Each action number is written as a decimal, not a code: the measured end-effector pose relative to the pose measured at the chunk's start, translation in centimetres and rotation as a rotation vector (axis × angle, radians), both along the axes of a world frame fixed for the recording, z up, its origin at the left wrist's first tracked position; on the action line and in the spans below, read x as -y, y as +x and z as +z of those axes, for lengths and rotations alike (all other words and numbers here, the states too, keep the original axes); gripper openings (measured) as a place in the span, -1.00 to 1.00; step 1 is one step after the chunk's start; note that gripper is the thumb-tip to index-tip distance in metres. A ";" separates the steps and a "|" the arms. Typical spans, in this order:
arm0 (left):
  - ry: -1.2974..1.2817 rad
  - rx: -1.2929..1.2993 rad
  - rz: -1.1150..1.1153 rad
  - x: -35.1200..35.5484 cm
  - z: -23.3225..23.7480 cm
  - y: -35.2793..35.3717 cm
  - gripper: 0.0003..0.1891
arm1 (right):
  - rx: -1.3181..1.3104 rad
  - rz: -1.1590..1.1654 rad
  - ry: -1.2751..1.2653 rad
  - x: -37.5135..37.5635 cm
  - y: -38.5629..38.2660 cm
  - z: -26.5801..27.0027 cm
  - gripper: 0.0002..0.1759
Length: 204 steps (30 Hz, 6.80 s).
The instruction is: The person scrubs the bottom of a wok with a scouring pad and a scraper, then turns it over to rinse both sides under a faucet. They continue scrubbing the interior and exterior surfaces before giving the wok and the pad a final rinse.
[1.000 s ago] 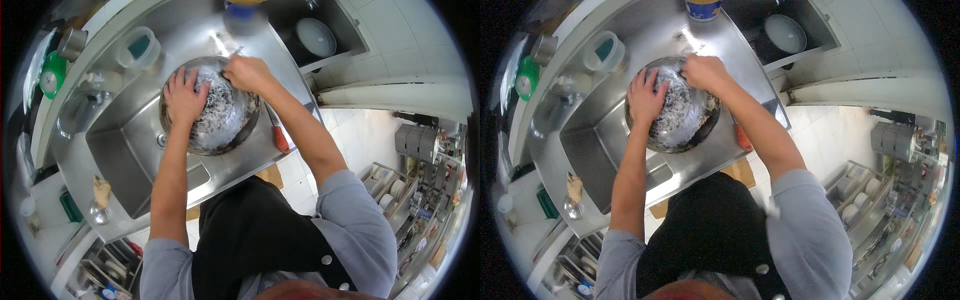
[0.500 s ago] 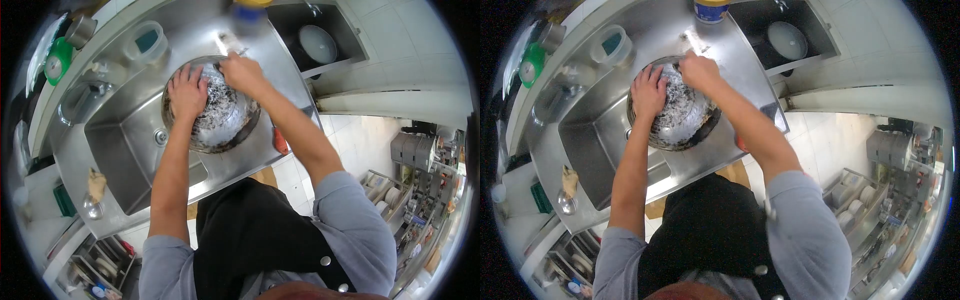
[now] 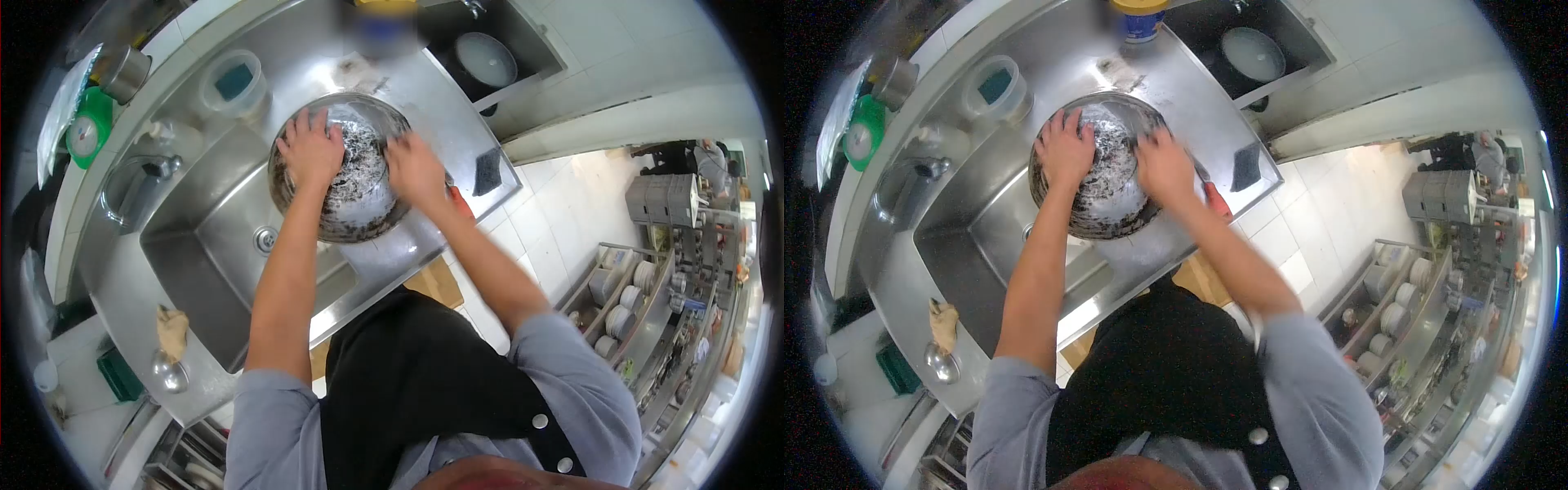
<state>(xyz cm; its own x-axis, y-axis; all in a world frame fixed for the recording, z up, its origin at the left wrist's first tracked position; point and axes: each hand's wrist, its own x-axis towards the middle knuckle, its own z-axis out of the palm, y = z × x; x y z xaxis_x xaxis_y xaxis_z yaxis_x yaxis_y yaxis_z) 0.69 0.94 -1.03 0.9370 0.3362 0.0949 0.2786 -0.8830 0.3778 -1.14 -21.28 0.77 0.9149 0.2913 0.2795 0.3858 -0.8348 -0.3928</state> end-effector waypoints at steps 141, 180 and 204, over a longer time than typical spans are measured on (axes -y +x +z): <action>0.044 -0.116 -0.042 3.6 1.7 2.1 -0.13 | -0.143 -0.090 0.147 6.9 -6.6 -0.3 -0.63; 0.056 -0.091 0.018 3.6 1.7 2.1 -0.43 | -0.139 0.339 0.003 6.5 5.1 1.8 -0.76; 0.019 -0.085 -0.002 3.3 1.5 1.7 -0.39 | -0.195 0.150 -0.318 6.6 -3.5 3.6 -0.79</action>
<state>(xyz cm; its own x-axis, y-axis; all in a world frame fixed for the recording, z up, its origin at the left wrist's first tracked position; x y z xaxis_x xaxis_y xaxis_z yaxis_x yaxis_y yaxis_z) 2.40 -2.32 0.48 0.9425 0.3335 0.0210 0.3075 -0.8903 0.3359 -4.65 -27.88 4.36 0.8824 0.4700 -0.0208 0.4568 -0.8665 -0.2014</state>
